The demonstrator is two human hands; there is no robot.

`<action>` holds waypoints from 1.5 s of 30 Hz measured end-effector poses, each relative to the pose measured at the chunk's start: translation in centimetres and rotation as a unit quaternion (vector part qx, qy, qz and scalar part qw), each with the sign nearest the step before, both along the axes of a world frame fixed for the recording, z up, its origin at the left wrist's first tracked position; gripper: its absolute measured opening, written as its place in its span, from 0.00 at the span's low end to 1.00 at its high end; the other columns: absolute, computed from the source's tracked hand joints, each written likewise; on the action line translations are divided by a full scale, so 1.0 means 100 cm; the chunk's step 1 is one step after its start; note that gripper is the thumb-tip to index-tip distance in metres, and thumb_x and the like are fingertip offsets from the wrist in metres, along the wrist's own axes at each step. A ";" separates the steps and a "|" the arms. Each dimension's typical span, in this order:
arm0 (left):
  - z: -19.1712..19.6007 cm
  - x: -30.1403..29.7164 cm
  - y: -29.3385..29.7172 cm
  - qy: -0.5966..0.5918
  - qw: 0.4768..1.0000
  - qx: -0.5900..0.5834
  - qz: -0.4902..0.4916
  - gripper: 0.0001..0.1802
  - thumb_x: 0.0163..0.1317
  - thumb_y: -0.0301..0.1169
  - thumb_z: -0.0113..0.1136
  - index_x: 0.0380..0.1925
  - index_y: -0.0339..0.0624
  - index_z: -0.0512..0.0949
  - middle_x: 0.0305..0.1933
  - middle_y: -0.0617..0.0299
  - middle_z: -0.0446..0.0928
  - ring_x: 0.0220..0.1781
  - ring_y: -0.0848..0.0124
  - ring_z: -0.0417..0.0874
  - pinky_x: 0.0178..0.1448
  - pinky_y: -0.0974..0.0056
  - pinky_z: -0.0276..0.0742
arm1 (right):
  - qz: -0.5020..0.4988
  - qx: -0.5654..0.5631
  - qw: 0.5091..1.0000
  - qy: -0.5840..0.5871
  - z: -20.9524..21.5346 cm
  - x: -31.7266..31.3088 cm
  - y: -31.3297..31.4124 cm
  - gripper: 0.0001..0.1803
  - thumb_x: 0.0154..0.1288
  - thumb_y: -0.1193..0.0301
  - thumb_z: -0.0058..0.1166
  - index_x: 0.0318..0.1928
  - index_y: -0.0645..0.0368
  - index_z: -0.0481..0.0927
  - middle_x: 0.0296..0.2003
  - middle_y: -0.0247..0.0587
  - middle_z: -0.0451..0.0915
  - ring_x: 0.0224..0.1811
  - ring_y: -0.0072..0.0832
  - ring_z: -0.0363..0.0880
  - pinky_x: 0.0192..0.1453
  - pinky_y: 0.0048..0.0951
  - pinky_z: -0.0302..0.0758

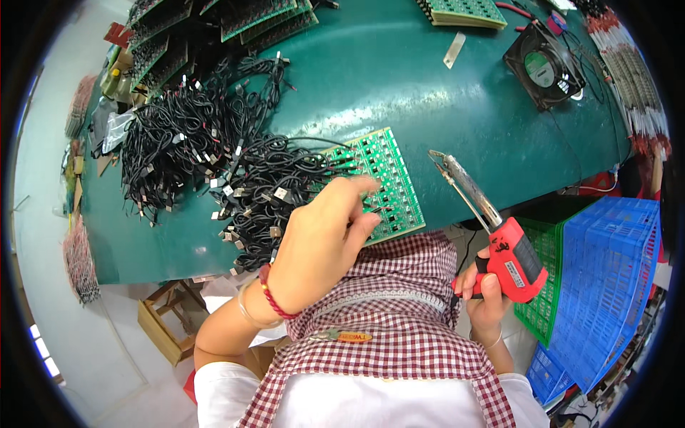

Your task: The person solders black wires onto a green printed circuit board using a manual soldering iron.

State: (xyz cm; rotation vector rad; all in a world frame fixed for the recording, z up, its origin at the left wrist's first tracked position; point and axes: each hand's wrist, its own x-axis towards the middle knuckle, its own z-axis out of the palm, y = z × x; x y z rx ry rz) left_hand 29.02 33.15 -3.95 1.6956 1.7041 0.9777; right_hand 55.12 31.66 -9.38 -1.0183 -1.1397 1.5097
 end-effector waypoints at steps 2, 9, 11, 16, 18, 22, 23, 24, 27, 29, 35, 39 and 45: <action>-0.010 0.006 -0.013 0.071 0.997 0.014 -0.008 0.10 0.54 0.19 0.64 0.36 0.37 0.76 0.28 0.59 0.72 0.23 0.68 0.76 0.28 0.67 0.72 | 0.013 -0.003 1.000 -0.002 0.000 0.004 -0.005 0.23 0.70 0.58 0.46 0.52 0.66 0.64 0.20 0.38 0.69 0.16 0.21 0.65 0.23 0.25 0.69; -0.037 0.022 -0.023 0.229 0.973 0.016 0.028 0.08 0.52 0.21 0.63 0.28 0.40 0.73 0.28 0.57 0.70 0.25 0.59 0.76 0.26 0.60 0.72 | 0.111 -0.111 0.987 -0.042 0.004 0.039 -0.026 0.24 0.64 0.61 0.58 0.51 0.67 0.73 0.26 0.40 0.77 0.25 0.23 0.73 0.29 0.25 0.71; -0.040 0.022 -0.022 0.225 0.974 0.016 0.030 0.08 0.52 0.21 0.63 0.28 0.40 0.72 0.28 0.57 0.70 0.25 0.59 0.76 0.26 0.60 0.72 | 0.126 -0.118 0.983 -0.059 0.004 0.043 -0.029 0.22 0.63 0.62 0.59 0.48 0.67 0.75 0.26 0.40 0.77 0.25 0.24 0.74 0.29 0.25 0.71; -0.037 0.022 -0.016 0.238 0.971 -0.003 0.017 0.08 0.53 0.24 0.63 0.28 0.41 0.73 0.29 0.59 0.70 0.27 0.60 0.77 0.28 0.61 0.73 | 0.130 -0.142 0.979 -0.059 0.003 0.039 -0.033 0.15 0.62 0.66 0.61 0.37 0.68 0.78 0.24 0.40 0.78 0.25 0.25 0.75 0.29 0.27 0.73; -0.038 0.022 -0.017 0.245 0.969 -0.011 0.017 0.08 0.53 0.24 0.63 0.28 0.41 0.73 0.29 0.59 0.70 0.27 0.61 0.77 0.28 0.61 0.73 | 0.126 -0.145 0.980 -0.058 0.002 0.038 -0.034 0.14 0.62 0.66 0.60 0.35 0.67 0.78 0.24 0.40 0.78 0.25 0.25 0.75 0.30 0.27 0.73; -0.039 0.023 -0.016 0.252 0.967 -0.018 0.022 0.08 0.52 0.25 0.64 0.28 0.42 0.73 0.29 0.59 0.70 0.27 0.62 0.78 0.28 0.61 0.73 | 0.138 -0.148 0.976 -0.080 0.002 0.036 -0.032 0.11 0.60 0.67 0.61 0.31 0.64 0.79 0.24 0.38 0.77 0.26 0.25 0.75 0.31 0.27 0.72; -0.039 0.024 -0.016 0.252 0.967 -0.018 0.023 0.08 0.52 0.25 0.64 0.28 0.42 0.73 0.29 0.59 0.70 0.27 0.62 0.78 0.28 0.61 0.73 | 0.138 -0.148 0.976 -0.080 0.001 0.038 -0.033 0.11 0.60 0.67 0.61 0.31 0.64 0.79 0.24 0.38 0.77 0.26 0.25 0.75 0.31 0.27 0.72; -0.040 0.024 -0.016 0.258 0.965 -0.023 0.024 0.08 0.52 0.25 0.64 0.28 0.42 0.72 0.29 0.59 0.70 0.27 0.62 0.78 0.27 0.61 0.73 | 0.145 -0.129 0.973 -0.126 -0.002 0.040 -0.035 0.10 0.59 0.68 0.61 0.30 0.63 0.79 0.24 0.38 0.78 0.26 0.26 0.75 0.31 0.28 0.71; -0.039 0.023 -0.015 0.261 0.964 -0.028 0.025 0.08 0.52 0.26 0.64 0.27 0.42 0.72 0.29 0.59 0.70 0.27 0.62 0.78 0.27 0.61 0.73 | 0.163 -0.113 0.964 -0.175 -0.003 0.042 -0.034 0.09 0.57 0.68 0.61 0.28 0.61 0.79 0.24 0.37 0.78 0.26 0.28 0.74 0.31 0.29 0.71; -0.039 0.023 -0.014 0.257 0.966 -0.028 0.022 0.09 0.52 0.26 0.64 0.27 0.41 0.72 0.29 0.59 0.70 0.27 0.62 0.78 0.27 0.60 0.73 | 0.174 -0.117 0.961 -0.180 -0.003 0.043 -0.034 0.09 0.57 0.67 0.61 0.28 0.61 0.79 0.24 0.36 0.78 0.27 0.29 0.74 0.31 0.30 0.71; -0.041 0.023 -0.014 0.258 0.965 -0.040 0.023 0.09 0.52 0.25 0.64 0.28 0.41 0.72 0.30 0.59 0.70 0.27 0.61 0.78 0.27 0.60 0.73 | 0.130 -0.125 0.970 -0.162 0.002 0.038 -0.035 0.11 0.56 0.66 0.62 0.28 0.61 0.79 0.23 0.36 0.78 0.26 0.29 0.74 0.31 0.29 0.71; -0.041 0.023 -0.015 0.258 0.965 -0.037 0.022 0.09 0.52 0.25 0.64 0.28 0.41 0.71 0.30 0.59 0.70 0.27 0.61 0.78 0.28 0.60 0.73 | 0.132 -0.118 0.973 -0.151 0.002 0.039 -0.035 0.11 0.57 0.66 0.61 0.27 0.62 0.79 0.22 0.37 0.77 0.24 0.28 0.75 0.29 0.29 0.71; -0.042 0.023 -0.015 0.260 0.965 -0.037 0.022 0.09 0.52 0.25 0.64 0.27 0.41 0.71 0.30 0.59 0.70 0.28 0.62 0.78 0.28 0.61 0.73 | 0.139 -0.113 0.971 -0.160 0.005 0.038 -0.033 0.12 0.58 0.66 0.61 0.27 0.62 0.78 0.21 0.37 0.77 0.22 0.27 0.75 0.28 0.27 0.71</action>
